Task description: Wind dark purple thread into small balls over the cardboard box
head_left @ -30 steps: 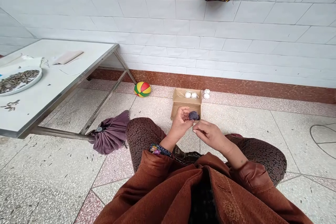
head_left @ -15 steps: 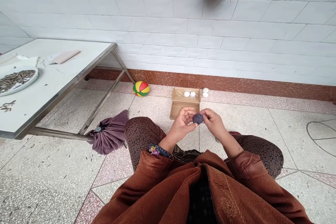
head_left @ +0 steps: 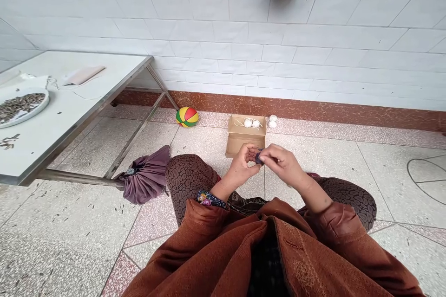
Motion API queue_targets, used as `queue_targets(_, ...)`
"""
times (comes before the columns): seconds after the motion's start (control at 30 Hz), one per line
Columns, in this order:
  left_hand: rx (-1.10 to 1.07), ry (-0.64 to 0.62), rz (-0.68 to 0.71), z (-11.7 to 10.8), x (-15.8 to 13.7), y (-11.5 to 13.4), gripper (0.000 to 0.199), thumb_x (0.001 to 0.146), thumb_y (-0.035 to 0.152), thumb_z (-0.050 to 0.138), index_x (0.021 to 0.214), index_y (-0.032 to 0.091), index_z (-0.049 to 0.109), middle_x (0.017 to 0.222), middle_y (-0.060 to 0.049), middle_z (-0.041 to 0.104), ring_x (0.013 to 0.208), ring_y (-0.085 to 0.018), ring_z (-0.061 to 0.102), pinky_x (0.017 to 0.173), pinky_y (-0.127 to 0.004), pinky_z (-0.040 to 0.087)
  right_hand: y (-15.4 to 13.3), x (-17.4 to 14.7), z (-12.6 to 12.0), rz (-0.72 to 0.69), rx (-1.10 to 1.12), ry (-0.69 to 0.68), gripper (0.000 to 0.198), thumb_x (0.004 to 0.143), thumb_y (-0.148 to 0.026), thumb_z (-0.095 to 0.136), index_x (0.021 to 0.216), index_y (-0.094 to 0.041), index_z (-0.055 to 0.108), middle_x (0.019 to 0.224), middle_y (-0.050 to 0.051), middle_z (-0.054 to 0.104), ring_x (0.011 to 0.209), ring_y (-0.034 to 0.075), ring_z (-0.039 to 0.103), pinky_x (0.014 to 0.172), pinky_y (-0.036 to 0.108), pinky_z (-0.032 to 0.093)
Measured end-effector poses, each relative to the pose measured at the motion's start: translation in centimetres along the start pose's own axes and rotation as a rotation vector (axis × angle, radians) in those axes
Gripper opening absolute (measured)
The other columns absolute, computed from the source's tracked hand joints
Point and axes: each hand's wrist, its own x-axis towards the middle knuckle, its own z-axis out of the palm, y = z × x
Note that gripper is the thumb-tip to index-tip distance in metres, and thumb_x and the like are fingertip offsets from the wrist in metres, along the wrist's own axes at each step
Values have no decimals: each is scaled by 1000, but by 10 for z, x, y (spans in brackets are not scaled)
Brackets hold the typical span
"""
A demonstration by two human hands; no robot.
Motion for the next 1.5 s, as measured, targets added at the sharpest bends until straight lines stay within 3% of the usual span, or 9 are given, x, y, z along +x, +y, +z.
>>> queue_targets(0.13, -88, -87, 16, 1, -4, 6, 51, 72, 16, 77, 116, 23, 52, 107, -4, 64, 101, -17, 63, 92, -35, 49, 20, 7, -2, 148, -3, 111, 16, 98, -32, 59, 87, -23, 66, 80, 2, 66, 76, 17, 61, 71, 30, 48)
queue_targets(0.3, -242, -20, -24, -1, -4, 1, 55, 73, 21, 81, 119, 25, 52, 107, -2, 64, 98, -15, 63, 89, -32, 49, 41, -10, 20, 285, 70, 127, 26, 98, -43, 54, 85, -22, 64, 78, 1, 64, 73, 18, 59, 70, 30, 48)
queue_targets(0.5, -226, 127, -53, -4, 1, -8, 55, 71, 19, 81, 118, 24, 51, 102, -1, 63, 94, -14, 63, 90, -32, 48, 30, -31, 35, 177, 5, 44, 24, 101, -37, 53, 83, -24, 61, 78, 2, 62, 75, 19, 60, 71, 31, 49)
queue_targets(0.7, -6, 142, -31, -6, 2, -7, 56, 66, 12, 78, 114, 21, 51, 100, -2, 63, 92, -15, 62, 86, -32, 49, 4, -22, 16, -11, 11, -152, 15, 102, -29, 54, 93, -23, 64, 82, 3, 63, 77, 18, 61, 72, 30, 48)
queue_targets(0.87, 53, -27, 16, -2, -4, -1, 52, 70, 11, 74, 116, 22, 52, 103, -3, 64, 97, -17, 62, 89, -35, 49, 7, 1, -2, 29, -7, -37, 17, 101, -32, 57, 91, -24, 68, 84, 3, 66, 80, 18, 63, 74, 31, 49)
queue_targets(1.03, -119, -101, -13, 0, -7, 6, 53, 72, 17, 77, 119, 24, 52, 105, -3, 63, 94, -15, 62, 89, -33, 48, 33, 0, 5, 186, 19, 120, 20, 98, -37, 59, 87, -23, 68, 82, 3, 67, 78, 18, 63, 75, 32, 50)
queue_targets(1.23, -348, 52, -65, 0, -5, 1, 57, 72, 26, 82, 119, 25, 51, 105, -2, 62, 96, -15, 61, 88, -31, 48, 43, -28, 34, 238, 31, 88, 27, 100, -41, 55, 82, -23, 63, 77, 2, 63, 74, 18, 61, 70, 31, 50)
queue_targets(1.4, -170, 189, -78, -6, -1, -6, 57, 67, 18, 80, 116, 24, 51, 103, -1, 60, 95, -15, 62, 84, -29, 47, 22, -35, 34, 89, -23, -63, 21, 103, -32, 52, 88, -23, 64, 81, 3, 63, 78, 19, 62, 75, 32, 51)
queue_targets(1.5, -42, 183, -77, -6, -1, -5, 56, 66, 17, 79, 114, 23, 50, 104, -2, 60, 88, -14, 62, 78, -28, 45, 9, -30, 24, 8, -46, -114, 21, 104, -31, 52, 91, -24, 66, 80, 3, 62, 78, 19, 61, 73, 31, 50)
